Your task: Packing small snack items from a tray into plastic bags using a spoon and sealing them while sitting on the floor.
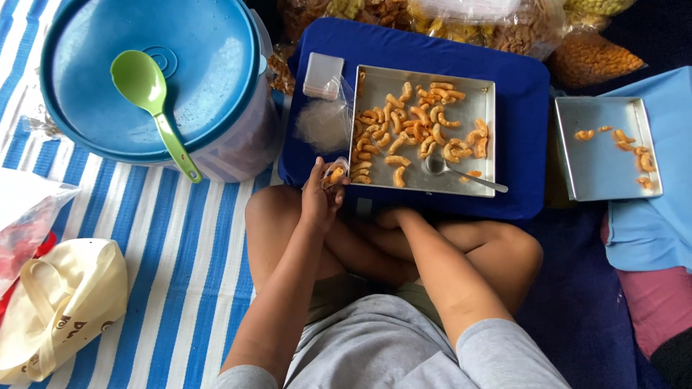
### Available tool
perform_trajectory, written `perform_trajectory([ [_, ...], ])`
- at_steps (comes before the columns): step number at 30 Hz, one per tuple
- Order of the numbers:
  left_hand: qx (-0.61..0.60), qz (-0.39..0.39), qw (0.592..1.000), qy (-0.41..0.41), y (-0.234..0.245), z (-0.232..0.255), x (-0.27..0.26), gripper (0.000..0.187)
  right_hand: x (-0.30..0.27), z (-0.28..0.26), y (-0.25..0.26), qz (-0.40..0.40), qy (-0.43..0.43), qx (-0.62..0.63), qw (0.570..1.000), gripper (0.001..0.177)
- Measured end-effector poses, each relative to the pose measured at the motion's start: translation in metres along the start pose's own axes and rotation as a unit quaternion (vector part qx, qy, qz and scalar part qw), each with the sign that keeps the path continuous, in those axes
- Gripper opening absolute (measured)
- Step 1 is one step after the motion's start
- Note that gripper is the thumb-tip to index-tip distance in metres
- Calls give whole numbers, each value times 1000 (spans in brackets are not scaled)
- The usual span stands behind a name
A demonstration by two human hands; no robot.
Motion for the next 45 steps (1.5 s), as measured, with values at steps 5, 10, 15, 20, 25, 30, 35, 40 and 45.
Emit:
perform_trajectory([
  [5,5,-4,1000,-1,1,-4,2,55,-9,-1,0,3,-5,3,1000,52],
  [10,13,-14,1000,-2,0,-4,4,56,-21,2,2,16,-12,6,1000,50],
  [15,21,-13,1000,-3,3,-3,2,55,-33,-3,-3,27,-4,2,1000,47],
  [20,22,-21,1000,0,2,-3,2,55,-85,-17,27,21,11,75,997,45],
  [25,29,-34,999,5,0,-7,6,56,-165,-27,78,-8,46,217,975,47],
  [30,45,-34,998,-2,-1,-9,7,55,-196,6,136,264,126,267,918,23],
  [35,47,-30,998,-5,4,-11,10,54,-189,65,146,380,48,224,896,14],
  [40,50,-28,998,-6,6,-11,6,56,-185,126,132,499,-24,40,866,10],
  [45,41,-32,999,-6,7,-14,9,57,-162,177,113,423,-139,-21,895,10],
])
Point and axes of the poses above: each hand's wrist, its own x-axis towards the middle knuckle, its own y-axis out of the back of the hand, z = x × y, the point moved 8 cm from there along x, towards the middle knuckle, and after that the axes turned 1 degree about -z, right-handed, at the moved point
